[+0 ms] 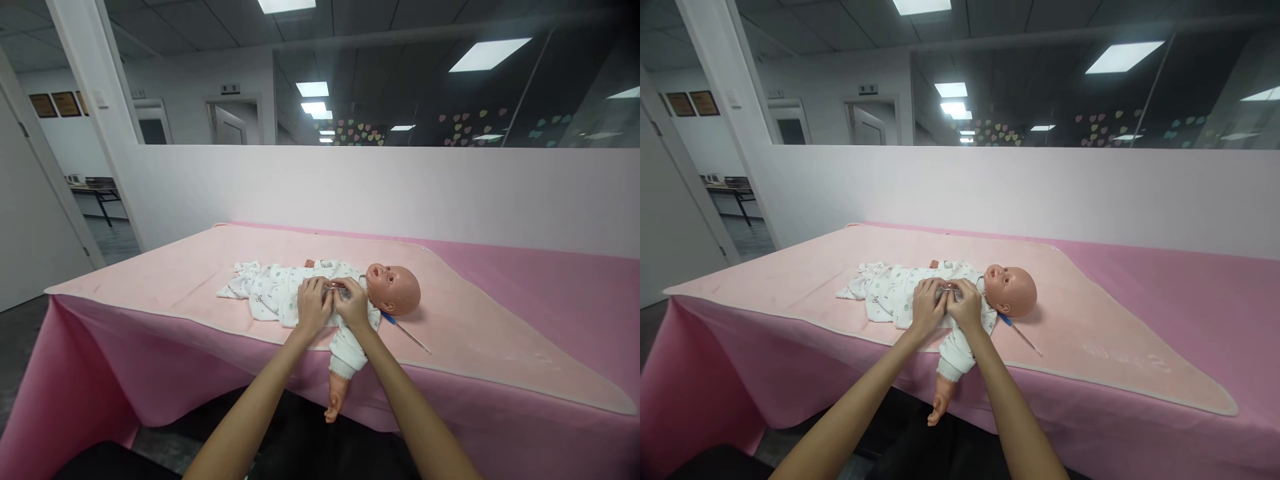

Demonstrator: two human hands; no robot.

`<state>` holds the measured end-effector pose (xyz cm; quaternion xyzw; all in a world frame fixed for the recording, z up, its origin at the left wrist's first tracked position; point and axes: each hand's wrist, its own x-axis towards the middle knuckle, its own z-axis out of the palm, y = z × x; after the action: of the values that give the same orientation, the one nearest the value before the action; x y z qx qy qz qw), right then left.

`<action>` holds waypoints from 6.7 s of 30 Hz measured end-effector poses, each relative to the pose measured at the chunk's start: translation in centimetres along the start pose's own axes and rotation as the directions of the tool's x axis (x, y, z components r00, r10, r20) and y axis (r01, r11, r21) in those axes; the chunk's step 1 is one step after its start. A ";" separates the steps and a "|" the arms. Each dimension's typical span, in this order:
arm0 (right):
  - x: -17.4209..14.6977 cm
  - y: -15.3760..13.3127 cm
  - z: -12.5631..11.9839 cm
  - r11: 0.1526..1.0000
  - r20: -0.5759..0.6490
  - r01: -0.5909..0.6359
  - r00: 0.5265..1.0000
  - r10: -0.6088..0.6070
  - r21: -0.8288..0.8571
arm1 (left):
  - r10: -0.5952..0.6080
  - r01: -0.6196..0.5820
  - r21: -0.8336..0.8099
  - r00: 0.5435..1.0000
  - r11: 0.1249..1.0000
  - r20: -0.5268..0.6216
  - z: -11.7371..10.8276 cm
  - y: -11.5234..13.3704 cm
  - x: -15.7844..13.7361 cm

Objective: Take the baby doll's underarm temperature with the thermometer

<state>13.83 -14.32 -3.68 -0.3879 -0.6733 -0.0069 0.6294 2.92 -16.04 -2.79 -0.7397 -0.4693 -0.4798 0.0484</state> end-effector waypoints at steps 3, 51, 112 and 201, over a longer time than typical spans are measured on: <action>0.1 0.0 0.0 1.000 0.021 -0.015 1.000 0.014 0.008 | -0.017 0.018 -0.036 1.000 0.999 0.011 -0.1 0.0 0.0; 0.3 1.1 -0.6 0.975 0.084 -0.139 0.988 0.126 0.175 | -0.003 -0.003 0.117 0.999 0.993 0.053 1.0 -0.9 0.0; 0.2 0.1 -0.6 0.995 0.097 -0.103 0.990 0.102 0.001 | -0.341 0.361 0.028 0.902 0.932 -0.266 -0.2 -0.6 0.0; -0.9 2.8 -4.4 0.942 0.092 0.276 0.961 -0.263 -0.190 | -0.230 0.230 0.049 0.973 0.972 -0.012 -2.3 -2.1 -1.0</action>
<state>18.92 -15.00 -4.86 -0.3538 -0.7359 -0.1482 0.5580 -0.26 -16.77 -3.08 -0.6774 -0.5634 -0.4728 0.0126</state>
